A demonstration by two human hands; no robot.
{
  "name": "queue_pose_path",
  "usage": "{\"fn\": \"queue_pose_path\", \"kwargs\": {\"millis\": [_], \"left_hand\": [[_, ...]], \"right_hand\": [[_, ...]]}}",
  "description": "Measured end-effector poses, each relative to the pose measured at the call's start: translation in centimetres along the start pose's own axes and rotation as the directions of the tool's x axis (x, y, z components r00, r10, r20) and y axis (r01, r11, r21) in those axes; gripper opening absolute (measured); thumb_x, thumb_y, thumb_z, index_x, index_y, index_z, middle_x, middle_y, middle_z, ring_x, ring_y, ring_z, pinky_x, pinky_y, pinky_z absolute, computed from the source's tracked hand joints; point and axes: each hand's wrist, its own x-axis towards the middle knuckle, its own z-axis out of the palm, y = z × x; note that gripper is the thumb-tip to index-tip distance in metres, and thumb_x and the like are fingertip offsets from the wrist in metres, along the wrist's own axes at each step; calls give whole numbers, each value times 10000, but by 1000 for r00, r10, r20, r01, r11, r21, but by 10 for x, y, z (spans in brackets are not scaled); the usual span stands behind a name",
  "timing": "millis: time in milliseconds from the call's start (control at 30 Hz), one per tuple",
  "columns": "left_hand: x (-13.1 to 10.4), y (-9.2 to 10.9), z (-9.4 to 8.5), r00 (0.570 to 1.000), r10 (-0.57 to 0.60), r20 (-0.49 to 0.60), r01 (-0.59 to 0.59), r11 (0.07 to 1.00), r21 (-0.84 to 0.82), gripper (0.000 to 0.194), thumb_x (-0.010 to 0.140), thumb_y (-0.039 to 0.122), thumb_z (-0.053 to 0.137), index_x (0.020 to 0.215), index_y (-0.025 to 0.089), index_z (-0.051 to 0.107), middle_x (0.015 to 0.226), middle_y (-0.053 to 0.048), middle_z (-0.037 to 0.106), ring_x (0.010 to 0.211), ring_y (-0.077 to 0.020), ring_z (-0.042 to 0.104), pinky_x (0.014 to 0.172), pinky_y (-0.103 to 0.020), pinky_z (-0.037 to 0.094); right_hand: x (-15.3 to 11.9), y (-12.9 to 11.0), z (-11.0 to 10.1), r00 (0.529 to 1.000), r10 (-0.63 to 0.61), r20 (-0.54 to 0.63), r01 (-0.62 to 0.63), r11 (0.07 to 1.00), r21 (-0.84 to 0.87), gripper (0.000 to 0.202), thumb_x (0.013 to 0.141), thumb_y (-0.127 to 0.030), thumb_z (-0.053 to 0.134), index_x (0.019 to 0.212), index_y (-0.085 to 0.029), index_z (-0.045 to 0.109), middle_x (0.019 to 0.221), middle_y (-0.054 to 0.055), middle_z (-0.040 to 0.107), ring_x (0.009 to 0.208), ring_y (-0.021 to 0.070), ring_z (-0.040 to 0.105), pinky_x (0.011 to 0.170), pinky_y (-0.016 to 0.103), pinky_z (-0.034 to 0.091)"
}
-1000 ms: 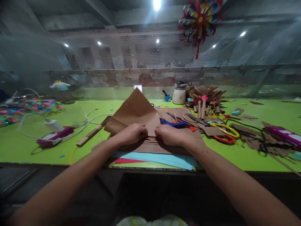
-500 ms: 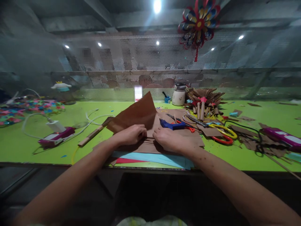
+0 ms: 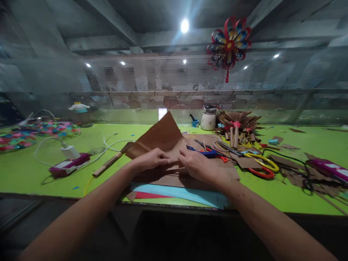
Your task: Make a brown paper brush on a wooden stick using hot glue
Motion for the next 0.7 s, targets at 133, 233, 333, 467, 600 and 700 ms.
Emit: {"fn": "queue_pose_path", "kwargs": {"millis": [133, 233, 333, 467, 600, 700], "left_hand": [[0, -2, 3, 1000, -21, -2, 21, 1000, -17, 419, 721, 506, 550, 539, 129, 522, 479, 37, 399, 465, -74, 301, 458, -229, 194], [2, -4, 7, 1000, 10, -3, -10, 1000, -12, 381, 755, 472, 526, 640, 116, 600, 532, 27, 450, 493, -77, 334, 476, -223, 230], [5, -2, 11, 996, 90, -17, -90, 996, 9, 336, 787, 405, 502, 785, 109, 659, 641, -1, 550, 566, -97, 424, 528, -217, 300], [4, 5, 14, 984, 172, -51, -163, 976, 147, 283, 798, 329, 499, 845, 114, 675, 737, -31, 617, 665, -129, 505, 587, -213, 351], [2, 9, 14, 976, 204, -81, -166, 928, 333, 253, 805, 302, 497, 860, 135, 678, 756, -45, 637, 684, -137, 523, 601, -219, 349], [-1, 9, 12, 978, 198, -68, -160, 914, 373, 271, 817, 321, 481, 820, 128, 671, 726, -49, 628, 646, -129, 507, 584, -223, 334]], "right_hand": [[2, 5, -1, 992, 1, -128, 20, 987, 160, 98, 795, -132, 508, 817, -149, 602, 889, 77, 553, 785, 154, 510, 679, 263, 400], [6, 8, -4, 985, 90, -145, -38, 945, 326, 169, 788, -192, 528, 927, -150, 615, 866, 59, 577, 755, 144, 522, 644, 248, 409], [8, 10, -3, 988, 151, -33, -122, 890, 439, 188, 811, -266, 506, 824, -146, 650, 757, 31, 607, 673, 129, 524, 601, 235, 398], [8, 17, 4, 983, 185, 14, -169, 862, 479, 200, 775, -287, 548, 696, -134, 651, 668, 12, 592, 635, 123, 512, 581, 229, 383], [8, 25, 8, 975, 216, 43, -210, 848, 487, 188, 749, -294, 576, 702, -135, 664, 663, 10, 592, 632, 123, 502, 587, 236, 386], [8, 29, 6, 967, 243, 79, -249, 823, 510, 173, 728, -274, 585, 705, -126, 671, 645, 11, 592, 626, 124, 500, 580, 236, 388]]}}
